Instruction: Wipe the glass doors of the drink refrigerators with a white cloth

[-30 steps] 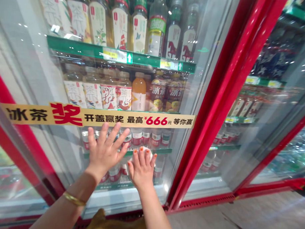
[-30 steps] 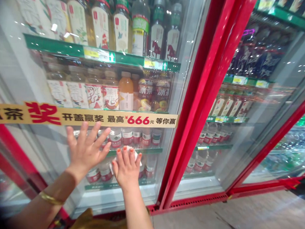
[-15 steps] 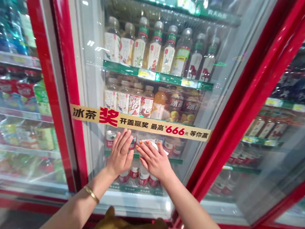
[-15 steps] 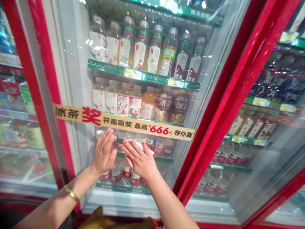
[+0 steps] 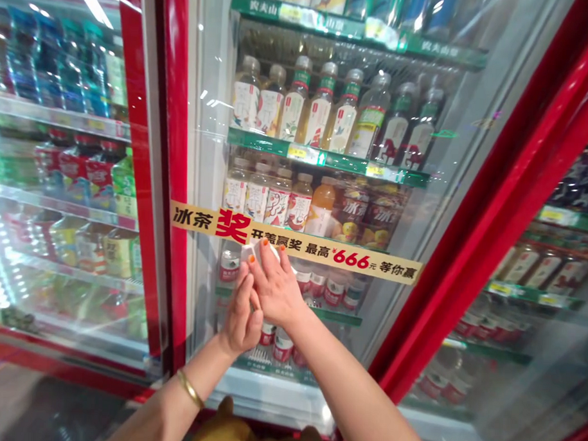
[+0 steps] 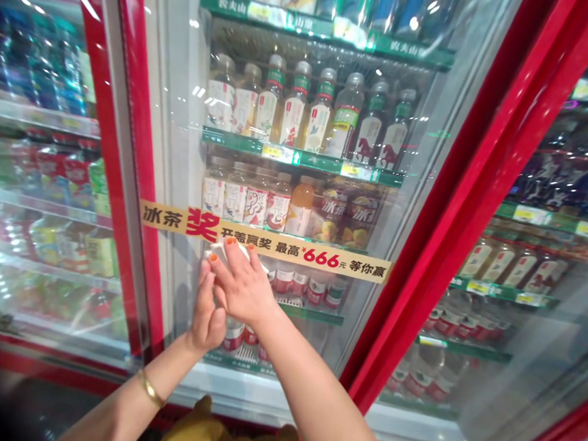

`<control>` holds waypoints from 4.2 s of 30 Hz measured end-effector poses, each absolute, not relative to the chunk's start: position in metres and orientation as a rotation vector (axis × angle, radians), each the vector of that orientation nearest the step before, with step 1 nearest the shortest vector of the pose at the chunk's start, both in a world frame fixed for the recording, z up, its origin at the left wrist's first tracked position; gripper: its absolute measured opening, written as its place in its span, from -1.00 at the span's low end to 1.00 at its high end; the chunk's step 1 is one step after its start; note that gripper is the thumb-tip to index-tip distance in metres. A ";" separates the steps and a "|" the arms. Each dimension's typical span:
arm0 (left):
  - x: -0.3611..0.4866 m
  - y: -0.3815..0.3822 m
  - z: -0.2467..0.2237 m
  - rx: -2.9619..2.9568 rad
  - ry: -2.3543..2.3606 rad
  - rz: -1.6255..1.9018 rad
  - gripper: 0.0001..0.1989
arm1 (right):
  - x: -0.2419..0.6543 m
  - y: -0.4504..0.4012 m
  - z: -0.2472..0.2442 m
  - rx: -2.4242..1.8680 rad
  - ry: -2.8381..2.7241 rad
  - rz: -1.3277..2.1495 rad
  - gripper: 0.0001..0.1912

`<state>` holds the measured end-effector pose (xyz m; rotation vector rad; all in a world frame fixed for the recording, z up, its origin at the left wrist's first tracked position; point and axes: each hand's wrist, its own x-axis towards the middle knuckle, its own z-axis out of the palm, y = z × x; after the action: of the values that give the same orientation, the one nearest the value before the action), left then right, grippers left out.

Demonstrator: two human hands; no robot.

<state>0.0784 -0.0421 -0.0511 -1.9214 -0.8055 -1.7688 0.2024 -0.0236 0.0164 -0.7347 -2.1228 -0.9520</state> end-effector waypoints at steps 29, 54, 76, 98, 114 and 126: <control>0.010 0.005 0.026 -1.428 -1.134 -1.618 -0.29 | 0.351 -0.039 0.005 -1.182 -1.718 -1.121 -0.38; 0.000 -0.005 0.040 -1.811 -0.907 -1.053 -0.02 | 0.419 -0.061 0.006 -0.937 -1.816 -1.366 -0.14; 0.116 -0.030 -0.008 -2.158 -0.369 -0.681 -0.38 | 0.421 -0.060 0.001 -0.951 -1.751 -1.320 -0.29; 0.009 -0.017 -0.042 -1.620 -1.238 -1.224 -0.05 | 0.420 -0.063 0.000 -0.872 -1.891 -1.269 -0.21; 0.073 -0.003 0.057 -1.839 -1.006 -1.200 -0.04 | 0.422 -0.052 -0.013 -1.000 -1.678 -1.339 -0.14; 0.099 -0.006 0.102 -1.967 -0.785 -0.993 -0.14 | 0.425 -0.049 -0.016 -0.933 -1.665 -1.336 -0.03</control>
<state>0.0992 -0.0062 0.1018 -1.9668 -0.7849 -0.9927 0.4249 -0.0487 -0.0158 -0.9329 -1.6654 -1.3356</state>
